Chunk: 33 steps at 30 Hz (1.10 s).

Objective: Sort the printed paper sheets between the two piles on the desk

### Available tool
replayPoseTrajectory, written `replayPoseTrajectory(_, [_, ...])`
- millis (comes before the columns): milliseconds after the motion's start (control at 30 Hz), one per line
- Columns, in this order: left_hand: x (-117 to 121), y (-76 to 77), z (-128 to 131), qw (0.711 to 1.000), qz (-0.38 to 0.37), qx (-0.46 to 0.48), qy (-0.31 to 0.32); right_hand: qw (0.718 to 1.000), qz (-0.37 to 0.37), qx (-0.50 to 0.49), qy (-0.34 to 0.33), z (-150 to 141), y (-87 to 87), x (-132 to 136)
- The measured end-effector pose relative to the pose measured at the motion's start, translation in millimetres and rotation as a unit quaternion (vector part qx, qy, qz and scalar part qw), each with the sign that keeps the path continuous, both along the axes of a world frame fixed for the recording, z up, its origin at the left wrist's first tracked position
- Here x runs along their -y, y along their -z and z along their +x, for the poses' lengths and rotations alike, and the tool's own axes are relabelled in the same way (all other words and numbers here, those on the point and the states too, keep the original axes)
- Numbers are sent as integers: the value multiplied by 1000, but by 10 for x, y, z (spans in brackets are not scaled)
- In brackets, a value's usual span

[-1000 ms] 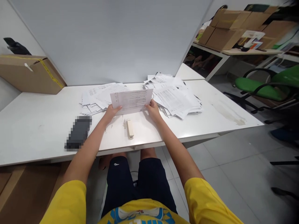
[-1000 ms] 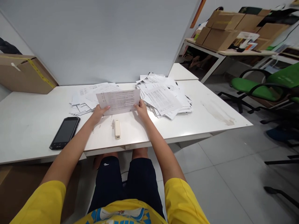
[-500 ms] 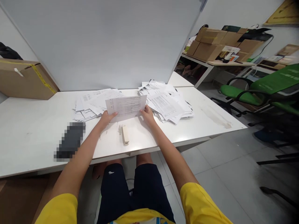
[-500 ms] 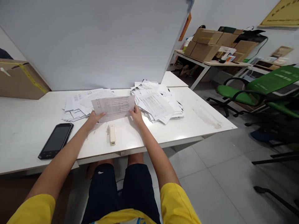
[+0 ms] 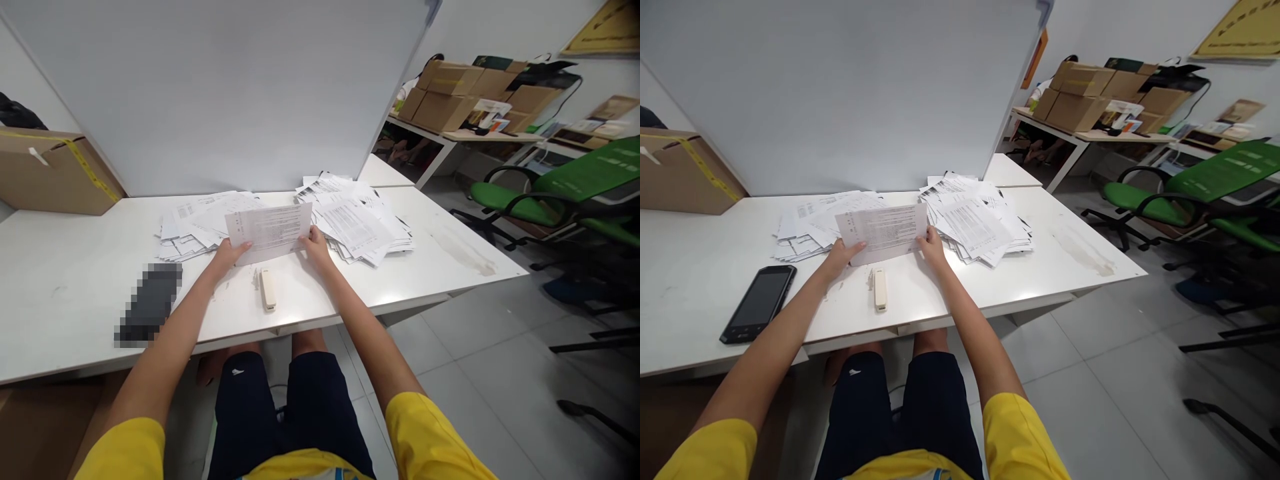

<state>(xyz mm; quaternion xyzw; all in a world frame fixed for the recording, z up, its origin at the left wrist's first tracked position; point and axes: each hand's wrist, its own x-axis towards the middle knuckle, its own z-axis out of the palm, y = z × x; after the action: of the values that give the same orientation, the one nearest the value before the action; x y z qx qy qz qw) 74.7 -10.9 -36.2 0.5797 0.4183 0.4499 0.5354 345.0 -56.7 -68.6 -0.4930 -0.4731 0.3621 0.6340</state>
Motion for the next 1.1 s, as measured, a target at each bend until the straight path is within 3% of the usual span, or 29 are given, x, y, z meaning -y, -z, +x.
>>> replayPoseTrajectory(400, [110, -92, 35, 1000, 2, -31, 0, 998, -9, 17, 57, -28, -147, 109])
replayPoseTrajectory(567, [79, -83, 50, 997, 52, -10, 51, 990, 25, -39, 131, 81, -264, 327])
replayPoseTrajectory(733, [172, -111, 76, 990, 53, -16, 126, 976, -11, -88, 200, 142, -248, 996])
replayPoseTrajectory(800, [266, -142, 98, 976, 38, -74, 200, 983, -69, -81, 148, 148, -231, 1408])
replayPoseTrajectory(900, [398, -194, 136, 928, 62, -190, 315, 979, -192, -57, 48, 187, -243, 2015])
replayPoseTrajectory(967, [449, -222, 150, 904, 92, -243, 341, 966, -255, -40, 16, 220, -259, 2314])
replayPoseTrajectory(1100, [478, -246, 143, 894, 99, -267, 346, 949, -313, -10, 34, 226, -230, 2592])
